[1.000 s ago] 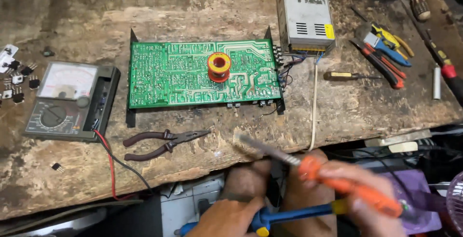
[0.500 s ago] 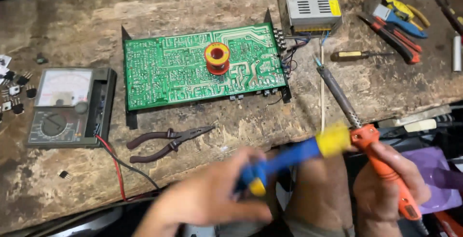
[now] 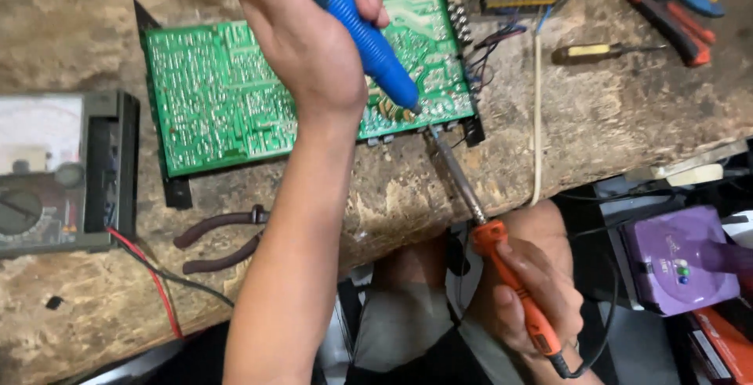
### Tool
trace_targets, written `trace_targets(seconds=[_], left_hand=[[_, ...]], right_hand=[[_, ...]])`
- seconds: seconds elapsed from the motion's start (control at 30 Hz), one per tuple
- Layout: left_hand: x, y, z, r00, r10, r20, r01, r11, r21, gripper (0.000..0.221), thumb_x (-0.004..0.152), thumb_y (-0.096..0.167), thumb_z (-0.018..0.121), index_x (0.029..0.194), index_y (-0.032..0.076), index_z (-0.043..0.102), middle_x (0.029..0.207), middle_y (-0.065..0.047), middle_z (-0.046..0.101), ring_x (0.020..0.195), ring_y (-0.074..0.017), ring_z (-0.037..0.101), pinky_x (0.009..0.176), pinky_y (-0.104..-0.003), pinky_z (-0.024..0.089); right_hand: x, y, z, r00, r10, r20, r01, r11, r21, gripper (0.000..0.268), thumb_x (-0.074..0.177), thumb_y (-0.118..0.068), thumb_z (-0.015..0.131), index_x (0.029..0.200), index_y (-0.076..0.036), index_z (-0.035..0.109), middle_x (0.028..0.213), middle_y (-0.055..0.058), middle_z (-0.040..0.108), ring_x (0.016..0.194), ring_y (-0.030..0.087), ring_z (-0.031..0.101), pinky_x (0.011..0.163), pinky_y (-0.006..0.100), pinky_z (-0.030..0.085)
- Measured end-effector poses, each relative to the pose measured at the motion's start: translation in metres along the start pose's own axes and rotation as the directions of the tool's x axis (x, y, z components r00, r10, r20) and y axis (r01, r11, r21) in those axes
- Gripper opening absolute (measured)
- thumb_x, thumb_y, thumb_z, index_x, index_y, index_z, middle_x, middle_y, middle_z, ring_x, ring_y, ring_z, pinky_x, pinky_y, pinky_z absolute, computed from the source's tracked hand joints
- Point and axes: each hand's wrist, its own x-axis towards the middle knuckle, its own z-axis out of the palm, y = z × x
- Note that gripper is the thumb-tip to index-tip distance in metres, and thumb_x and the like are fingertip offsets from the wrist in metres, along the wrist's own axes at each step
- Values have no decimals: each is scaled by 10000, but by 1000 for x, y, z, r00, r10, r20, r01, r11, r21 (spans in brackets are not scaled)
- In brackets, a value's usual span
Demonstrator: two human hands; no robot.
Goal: The person is desoldering components from a printed circuit board using a soldering iron and a desoldering pump, and checking connections with a multimeter.
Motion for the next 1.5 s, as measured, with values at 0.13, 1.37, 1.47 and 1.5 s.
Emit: trace_targets(seconds=[0.13,1.37,1.47,1.5], left_hand=[[-5,-8,-9,997,65,47,-67,997,25,382,791,489,334,760,112,388,504,-91,409,420,-161,427,405,-263,395],[-9,-21,-3,990,133,51,-136,988,71,337,846,464,313,851,131,366,683,-68,432,437,-157,435,400,-257,404],[-9,-20,-1,991,125,36,-128,989,72,336,842,466,310,848,135,366,684,-64,433,431,-157,433,389,-259,409],[-9,-20,-1,991,128,34,-130,989,66,329,843,463,310,847,139,365,686,-65,425,428,-161,426,387,-263,405]], right_hand=[[2,0,1,999,-36,34,35,998,46,296,763,-152,459,921,98,473,860,255,548,761,362,599,712,376,520],[21,-12,-9,966,194,173,-224,958,177,358,744,-169,478,1034,38,445,904,254,565,815,299,619,775,301,503],[23,-12,-8,945,293,142,-319,923,218,364,776,-203,437,1046,41,441,847,255,585,790,299,634,771,324,520],[22,-10,-9,950,282,133,-306,922,237,362,776,-191,433,1037,59,439,837,264,580,766,307,634,753,334,527]])
